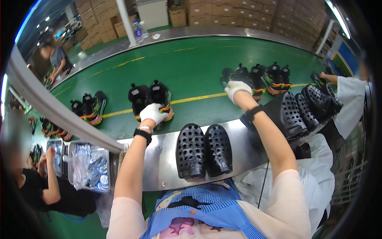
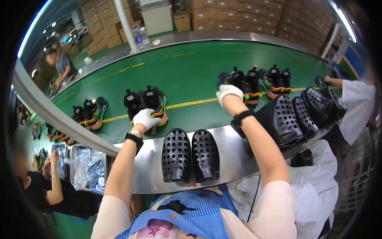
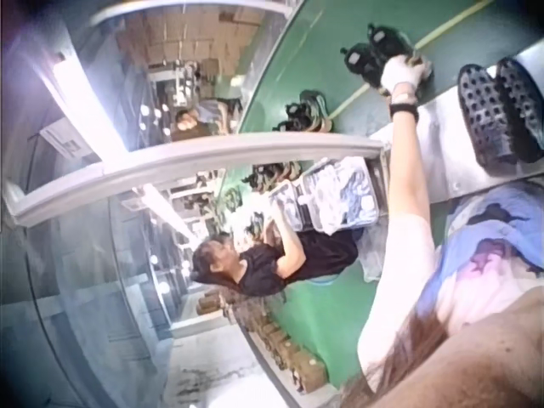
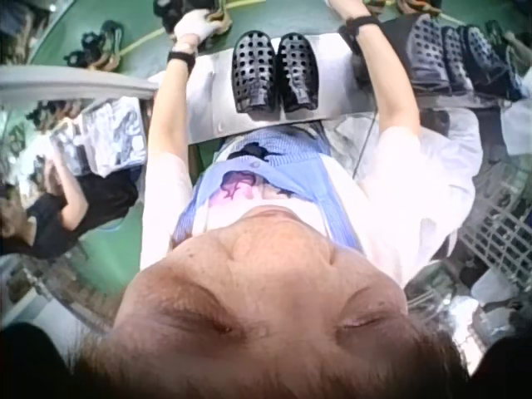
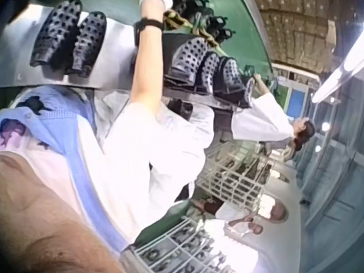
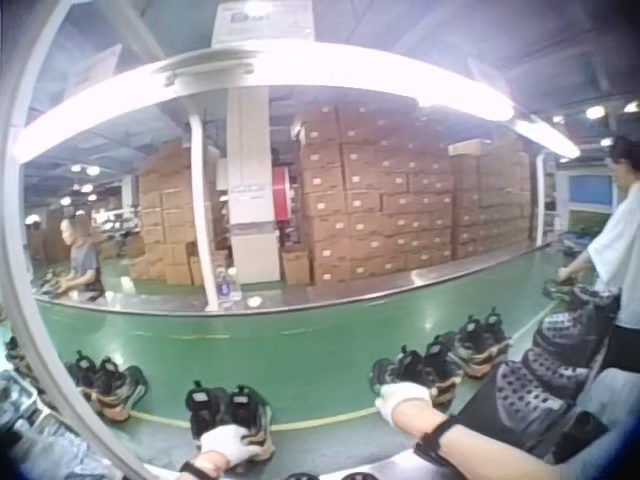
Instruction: Fitting black molded shoe parts onto shoes on a conveyor belt.
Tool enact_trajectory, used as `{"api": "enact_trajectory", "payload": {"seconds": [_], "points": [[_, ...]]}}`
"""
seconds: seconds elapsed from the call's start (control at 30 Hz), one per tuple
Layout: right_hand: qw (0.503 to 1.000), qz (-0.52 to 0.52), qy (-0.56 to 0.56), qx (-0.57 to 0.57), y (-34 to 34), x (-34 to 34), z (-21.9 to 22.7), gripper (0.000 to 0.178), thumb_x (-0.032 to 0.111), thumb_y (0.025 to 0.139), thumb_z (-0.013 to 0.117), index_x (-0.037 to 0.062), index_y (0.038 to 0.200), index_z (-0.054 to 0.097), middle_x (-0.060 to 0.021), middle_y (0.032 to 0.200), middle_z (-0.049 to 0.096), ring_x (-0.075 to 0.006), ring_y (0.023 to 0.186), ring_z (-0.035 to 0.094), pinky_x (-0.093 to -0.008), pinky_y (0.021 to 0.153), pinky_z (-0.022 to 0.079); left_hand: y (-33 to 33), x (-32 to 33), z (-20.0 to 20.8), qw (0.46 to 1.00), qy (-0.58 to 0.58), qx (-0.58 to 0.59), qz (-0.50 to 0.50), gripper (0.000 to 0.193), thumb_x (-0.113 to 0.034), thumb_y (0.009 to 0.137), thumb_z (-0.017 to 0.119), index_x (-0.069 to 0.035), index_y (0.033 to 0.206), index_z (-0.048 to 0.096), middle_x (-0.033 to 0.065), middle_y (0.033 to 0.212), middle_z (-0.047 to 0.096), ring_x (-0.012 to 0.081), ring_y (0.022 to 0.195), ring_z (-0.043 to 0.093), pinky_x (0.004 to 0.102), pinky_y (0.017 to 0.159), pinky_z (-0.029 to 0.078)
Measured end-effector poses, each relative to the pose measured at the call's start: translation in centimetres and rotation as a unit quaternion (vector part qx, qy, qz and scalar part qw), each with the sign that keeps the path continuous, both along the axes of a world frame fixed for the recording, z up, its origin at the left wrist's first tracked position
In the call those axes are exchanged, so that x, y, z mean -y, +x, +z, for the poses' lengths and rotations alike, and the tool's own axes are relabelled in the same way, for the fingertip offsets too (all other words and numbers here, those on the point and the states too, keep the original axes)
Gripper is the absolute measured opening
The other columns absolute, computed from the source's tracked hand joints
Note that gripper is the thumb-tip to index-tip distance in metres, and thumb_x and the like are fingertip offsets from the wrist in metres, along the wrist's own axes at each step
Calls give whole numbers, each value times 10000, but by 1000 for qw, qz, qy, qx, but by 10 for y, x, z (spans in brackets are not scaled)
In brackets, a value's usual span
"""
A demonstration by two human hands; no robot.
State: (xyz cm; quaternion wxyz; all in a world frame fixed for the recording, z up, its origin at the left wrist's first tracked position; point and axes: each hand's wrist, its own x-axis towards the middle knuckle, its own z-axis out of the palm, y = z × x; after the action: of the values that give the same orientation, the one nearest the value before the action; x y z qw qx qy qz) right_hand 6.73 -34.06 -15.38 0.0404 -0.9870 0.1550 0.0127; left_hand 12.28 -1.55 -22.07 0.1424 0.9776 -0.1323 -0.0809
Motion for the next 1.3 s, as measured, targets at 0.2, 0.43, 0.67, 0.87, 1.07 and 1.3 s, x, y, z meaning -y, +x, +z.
{"api": "enact_trajectory", "payload": {"seconds": [0.2,0.43,0.67,0.87,1.07,1.3], "points": [[949,-298,-1,101,27,70,-16,333,328,861,579,126,1104,683,-115,1195,656,-302,1168,582,-388,960,478,1,7,-1,1000,16,-21,-7,497,-415,670,722,-135,1081,710,135,1070,688,316,1003,651,388,870,518],[940,-329,95,3,58,117,-66,470,346,831,637,128,1244,582,-149,1304,592,-307,1212,568,-418,999,460,28,-20,-54,981,-82,-175,-30,572,-395,689,705,-87,1170,672,184,1138,665,336,1067,630,362,957,477],[985,-154,78,-6,88,108,-87,338,276,833,604,106,1110,698,-206,1182,631,-366,1132,597,-435,925,503,33,-18,-46,981,-91,-169,-39,517,-348,705,735,-81,1145,680,181,1113,674,337,1043,637,366,931,483],[990,-46,124,-43,75,17,-58,334,249,788,609,62,1047,709,-211,1149,647,-363,1109,612,-423,933,499,29,-30,-48,985,-75,-153,-11,530,-349,707,738,-85,1162,674,171,1126,673,332,1054,635,359,938,480],[991,8,131,-15,50,-19,-58,306,245,774,641,88,1029,705,-193,1028,685,-365,1007,648,-431,883,521,23,-22,-46,987,-75,-139,-4,571,-362,698,745,-81,1189,662,165,1159,665,322,1085,627,352,965,471],[946,278,137,-96,-50,-98,79,405,394,824,563,51,1003,683,-188,941,680,-344,900,659,-414,812,520,15,-32,-40,990,-74,-121,20,614,-365,693,742,-82,1228,638,161,1208,647,313,1116,618,352,981,464]]}}
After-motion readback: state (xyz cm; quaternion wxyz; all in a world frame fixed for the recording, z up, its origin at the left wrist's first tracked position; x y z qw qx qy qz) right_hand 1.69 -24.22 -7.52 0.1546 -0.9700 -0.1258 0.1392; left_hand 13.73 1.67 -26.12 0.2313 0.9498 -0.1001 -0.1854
